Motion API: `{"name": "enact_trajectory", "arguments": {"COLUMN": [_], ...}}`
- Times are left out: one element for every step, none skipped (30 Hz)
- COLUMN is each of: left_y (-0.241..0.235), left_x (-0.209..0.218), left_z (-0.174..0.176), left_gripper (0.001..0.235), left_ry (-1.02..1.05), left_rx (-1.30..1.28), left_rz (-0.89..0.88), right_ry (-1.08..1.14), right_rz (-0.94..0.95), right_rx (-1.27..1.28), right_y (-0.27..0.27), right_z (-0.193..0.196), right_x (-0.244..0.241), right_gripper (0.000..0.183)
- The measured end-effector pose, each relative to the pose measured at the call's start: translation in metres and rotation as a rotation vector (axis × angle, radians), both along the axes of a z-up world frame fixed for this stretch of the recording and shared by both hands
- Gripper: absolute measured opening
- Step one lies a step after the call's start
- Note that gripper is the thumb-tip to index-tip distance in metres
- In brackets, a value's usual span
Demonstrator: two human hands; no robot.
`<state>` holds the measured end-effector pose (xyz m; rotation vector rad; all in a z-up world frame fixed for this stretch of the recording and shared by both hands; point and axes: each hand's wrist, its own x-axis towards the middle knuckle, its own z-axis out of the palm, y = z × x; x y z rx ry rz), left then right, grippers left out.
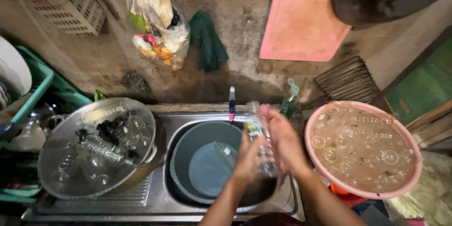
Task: The person washes clear plastic bottles one by one using a purple cloth. They dip each bottle into a pink basin of soapy water, scrub the exterior, rinse under the tap, and place the bottle into a grey bucket in the sink. The process repeats for several bottles throughout the clip.
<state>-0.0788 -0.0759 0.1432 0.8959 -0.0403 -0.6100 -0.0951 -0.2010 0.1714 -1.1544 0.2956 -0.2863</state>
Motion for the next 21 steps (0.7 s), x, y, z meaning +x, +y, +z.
{"name": "enact_trajectory", "arguments": {"left_y": [0.003,0.007,0.01,0.012,0.011,0.01,0.008,0.005,0.003,0.004,0.001,0.001,0.0,0.0,0.002,0.003,0.004,0.004,0.003,0.002,0.002], "left_x": [0.012,0.02,0.028,0.037,0.044,0.052,0.056,0.058,0.056,0.053,0.047,0.04,0.031,0.021,0.015,0.013,0.013,0.011,0.009,0.008,0.011], "left_z": [-0.008,-0.02,-0.036,-0.054,-0.074,-0.094,-0.112,-0.128,-0.14,-0.146,-0.147,-0.143,-0.134,-0.122,-0.108,-0.092,-0.079,-0.067,-0.059,-0.053,-0.049], "left_gripper": [0.065,0.061,0.057,0.056,0.055,0.055,0.054,0.054,0.053,0.053,0.054,0.055,0.056,0.057,0.057,0.056,0.056,0.057,0.059,0.062,0.06], "left_ry": [0.024,0.05,-0.025,-0.097,-0.165,-0.173,-0.164,-0.139,-0.113,-0.102,-0.137,-0.173,-0.209,-0.246,-0.106,0.033,0.172,0.091,0.011,-0.07,-0.059], "left_rx": [0.077,0.155,0.181,0.21,0.231,0.094,-0.066,-0.227,-0.255,-0.261,-0.222,-0.183,-0.146,-0.109,-0.033,0.042,0.114,0.007,-0.101,-0.209,-0.069], "left_rz": [0.07,0.14,0.192,0.241,0.273,0.229,0.157,0.066,0.035,0.019,0.044,0.069,0.093,0.116,0.077,0.032,-0.017,-0.011,-0.005,0.002,0.058], "right_ry": [0.017,0.033,-0.101,-0.239,-0.379,-0.369,-0.354,-0.339,-0.37,-0.402,-0.434,-0.393,-0.352,-0.31,-0.252,-0.194,-0.139,-0.084,-0.029,0.025,0.034], "right_rz": [0.034,0.068,0.045,0.02,-0.012,0.032,0.076,0.12,0.101,0.083,0.061,0.026,-0.008,-0.041,-0.007,0.026,0.059,0.093,0.124,0.153,0.116], "right_rx": [-0.037,-0.074,-0.435,-0.795,-1.154,-1.282,-1.41,-1.538,-1.548,-1.557,-1.567,-1.524,-1.48,-1.436,-1.262,-1.088,-0.914,-0.661,-0.408,-0.154,-0.251], "right_y": [0.015,0.026,0.036,0.046,0.051,0.054,0.057,0.056,0.054,0.05,0.045,0.04,0.033,0.026,0.017,0.006,-0.001,-0.005,-0.008,-0.009,-0.006], "right_z": [-0.002,-0.002,-0.001,0.0,0.003,0.008,0.012,0.016,0.019,0.022,0.024,0.023,0.021,0.017,0.013,0.009,0.003,-0.004,-0.011,-0.018,-0.023], "right_x": [-0.008,-0.018,-0.029,-0.04,-0.045,-0.047,-0.051,-0.05,-0.045,-0.037,-0.028,-0.019,-0.008,0.003,0.015,0.027,0.035,0.039,0.041,0.04,0.036], "right_gripper": [0.044,0.049,0.05,0.051,0.052,0.051,0.05,0.05,0.047,0.045,0.042,0.04,0.038,0.036,0.039,0.042,0.045,0.048,0.051,0.054,0.056]}}
